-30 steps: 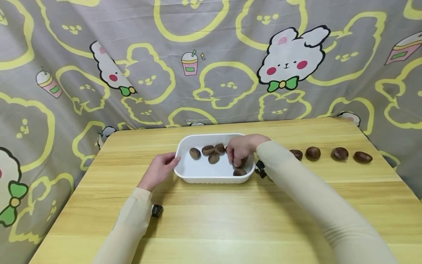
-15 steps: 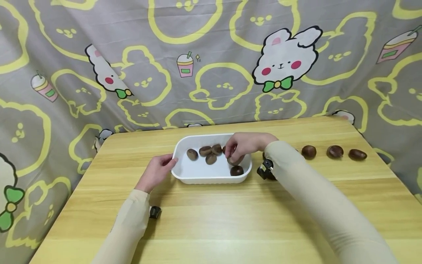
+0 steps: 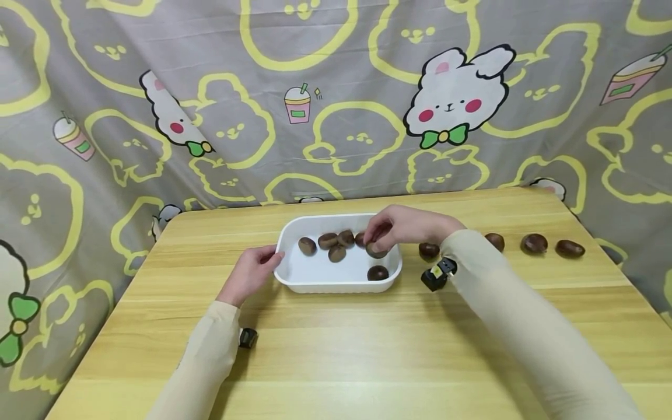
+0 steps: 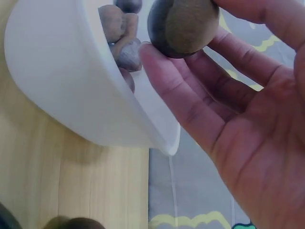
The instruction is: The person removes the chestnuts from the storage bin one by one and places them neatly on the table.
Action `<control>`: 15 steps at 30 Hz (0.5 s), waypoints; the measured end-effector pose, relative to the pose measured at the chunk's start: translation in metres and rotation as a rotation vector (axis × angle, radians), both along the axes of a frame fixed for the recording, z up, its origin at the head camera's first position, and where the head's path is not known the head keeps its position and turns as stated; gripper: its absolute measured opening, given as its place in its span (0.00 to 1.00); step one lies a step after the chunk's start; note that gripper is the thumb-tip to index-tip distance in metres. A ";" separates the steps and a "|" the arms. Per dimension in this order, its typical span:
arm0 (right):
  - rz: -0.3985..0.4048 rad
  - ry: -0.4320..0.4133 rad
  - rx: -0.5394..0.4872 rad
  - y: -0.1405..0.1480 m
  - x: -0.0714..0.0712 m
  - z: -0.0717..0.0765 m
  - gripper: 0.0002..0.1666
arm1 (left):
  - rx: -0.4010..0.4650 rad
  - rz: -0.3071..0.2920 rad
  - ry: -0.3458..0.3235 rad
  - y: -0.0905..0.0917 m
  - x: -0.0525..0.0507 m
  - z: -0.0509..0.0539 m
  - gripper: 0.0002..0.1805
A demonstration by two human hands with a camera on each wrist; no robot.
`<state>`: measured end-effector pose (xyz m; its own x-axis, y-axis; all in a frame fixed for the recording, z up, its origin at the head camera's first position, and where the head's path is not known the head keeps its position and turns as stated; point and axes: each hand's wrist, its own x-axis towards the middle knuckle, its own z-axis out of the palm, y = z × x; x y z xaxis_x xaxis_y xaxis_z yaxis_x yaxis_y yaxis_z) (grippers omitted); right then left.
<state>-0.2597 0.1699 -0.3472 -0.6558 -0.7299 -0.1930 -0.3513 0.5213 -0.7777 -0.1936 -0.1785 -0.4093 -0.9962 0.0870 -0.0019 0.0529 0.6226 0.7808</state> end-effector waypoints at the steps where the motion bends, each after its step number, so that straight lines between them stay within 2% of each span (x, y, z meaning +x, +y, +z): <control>1: -0.010 0.003 -0.011 0.002 0.001 0.000 0.15 | -0.004 0.000 0.001 0.000 0.000 0.000 0.20; 6: -0.054 0.023 -0.062 0.015 0.010 0.002 0.14 | -0.017 -0.004 0.014 0.000 0.000 0.000 0.19; 15: -0.123 0.039 -0.094 0.042 0.023 0.007 0.15 | -0.008 -0.011 0.017 0.000 0.001 0.002 0.18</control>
<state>-0.2366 0.2123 -0.3404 -0.7471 -0.6571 -0.1006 -0.3201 0.4882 -0.8119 -0.1929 -0.1783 -0.4072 -0.9951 0.0978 0.0144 0.0729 0.6281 0.7747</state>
